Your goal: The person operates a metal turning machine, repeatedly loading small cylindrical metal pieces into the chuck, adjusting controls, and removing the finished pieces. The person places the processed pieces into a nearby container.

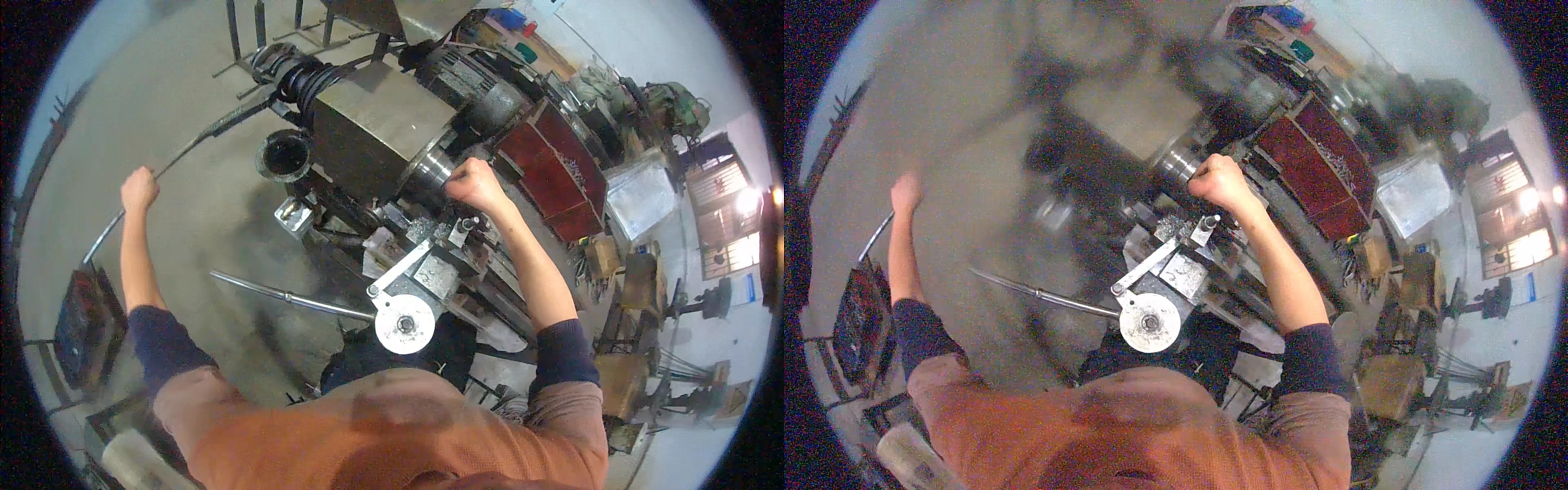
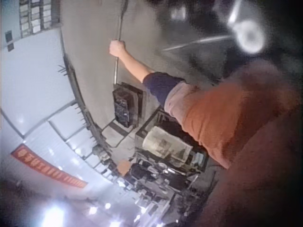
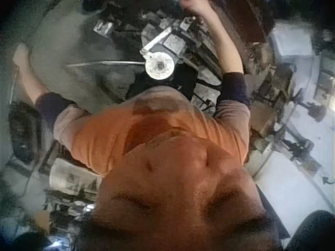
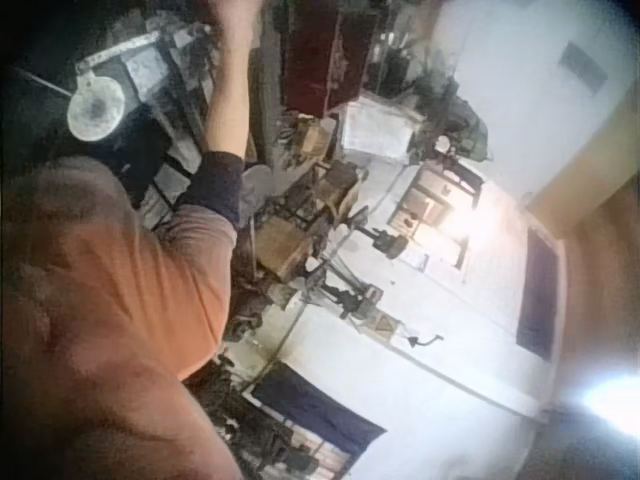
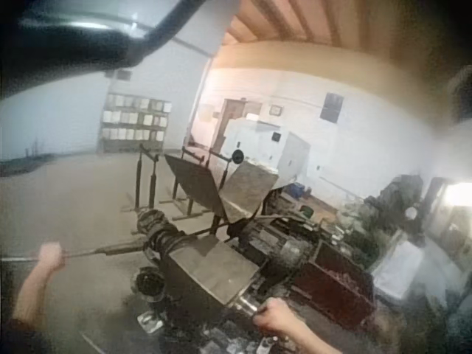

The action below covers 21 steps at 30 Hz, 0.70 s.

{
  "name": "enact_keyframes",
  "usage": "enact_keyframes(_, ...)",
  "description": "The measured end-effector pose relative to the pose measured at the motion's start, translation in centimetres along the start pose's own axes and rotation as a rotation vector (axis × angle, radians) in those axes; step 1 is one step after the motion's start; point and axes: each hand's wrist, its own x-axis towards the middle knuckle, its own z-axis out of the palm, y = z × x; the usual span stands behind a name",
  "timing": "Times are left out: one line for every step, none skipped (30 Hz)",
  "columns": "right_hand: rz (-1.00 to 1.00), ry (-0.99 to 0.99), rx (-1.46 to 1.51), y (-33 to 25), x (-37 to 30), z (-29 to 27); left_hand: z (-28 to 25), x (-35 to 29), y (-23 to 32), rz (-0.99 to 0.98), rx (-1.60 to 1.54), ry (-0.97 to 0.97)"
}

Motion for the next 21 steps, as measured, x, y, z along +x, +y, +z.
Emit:
enact_keyframes(-0.019, -0.007, 0.000, -0.1, -0.3, -0.2, 0.9, 0.5, 0.5, -0.034, -0.038, 0.009)
enact_keyframes(-0.038, -0.017, 0.002, -0.4, -0.8, -0.6, 0.0, 0.3, 2.2, -0.033, -0.140, 0.010)
enact_keyframes(-0.053, -0.027, 0.001, -0.3, -1.5, -1.0, -0.9, -0.4, 4.8, -0.030, -0.245, 0.007)
enact_keyframes(-0.121, 0.087, 0.015, 0.2, -2.4, -1.5, -0.9, -1.7, 7.5, 0.161, -0.335, 0.330)
enact_keyframes(-0.192, 0.199, 0.029, 1.1, -3.5, -2.1, 0.1, -2.9, 9.8, 0.349, -0.420, 0.651)
enact_keyframes(-0.267, 0.303, 0.042, 1.7, -4.7, -2.6, 3.4, -3.7, 11.7, 0.362, -0.530, 0.570)
enact_keyframes(-0.229, 0.346, 0.072, 2.3, -6.5, -3.4, 5.9, -4.5, 13.4, 0.377, -0.640, 0.479)
enact_keyframes(-0.172, 0.406, 0.082, 3.3, -9.0, -4.6, 1.6, -6.7, 19.0, 0.147, -0.762, -0.018)
enact_keyframes(-0.195, 0.403, 0.104, 3.7, -9.8, -5.1, 14.1, -4.5, 15.0, 0.312, -0.892, -0.220)
enact_keyframes(-0.136, 0.426, 0.078, 5.5, -12.2, -5.6, 15.5, -5.7, 18.5, 0.369, -0.701, -0.312)
enact_keyframes(-0.061, 0.446, 0.016, 7.1, -14.9, -6.0, 15.1, -7.7, 22.1, 0.426, -0.501, -0.387)
enact_keyframes(0.007, 0.464, -0.042, 8.6, -17.7, -6.3, 13.8, -8.9, 24.6, 0.402, -0.454, -0.430)
enact_keyframes(0.065, 0.430, -0.051, 9.8, -19.6, -6.7, 17.4, -8.1, 23.4, 0.501, -0.343, -0.351)
enact_keyframes(0.114, 0.388, -0.056, 11.3, -21.2, -6.9, 21.0, -7.7, 21.7, 0.587, -0.228, -0.278)
enact_keyframes(0.276, 0.396, -0.047, 13.2, -24.5, -6.9, 18.1, -7.3, 24.1, 0.656, -0.200, -0.292)
enact_keyframes(0.438, 0.411, -0.019, 14.5, -28.2, -6.7, 12.7, -7.2, 26.1, 0.725, -0.156, -0.299)
enact_keyframes(0.510, 0.441, 0.025, 14.9, -30.2, -6.5, 11.1, -7.5, 26.7, 0.670, -0.050, -0.347)
enact_keyframes(0.580, 0.469, 0.066, 15.3, -32.0, -6.5, 11.0, -7.9, 26.3, 0.704, -0.038, -0.290)
enact_keyframes(0.552, 0.514, 0.015, 18.1, -34.5, -5.8, 11.2, -8.1, 26.0, 0.736, -0.027, -0.229)
enact_keyframes(0.530, 0.563, -0.039, 21.0, -37.2, -5.1, 11.1, -8.1, 26.1, 0.775, -0.018, -0.166)
enact_keyframes(0.641, 0.526, -0.058, 22.6, -39.5, -5.1, 10.0, -8.3, 26.7, 0.757, 0.097, -0.261)
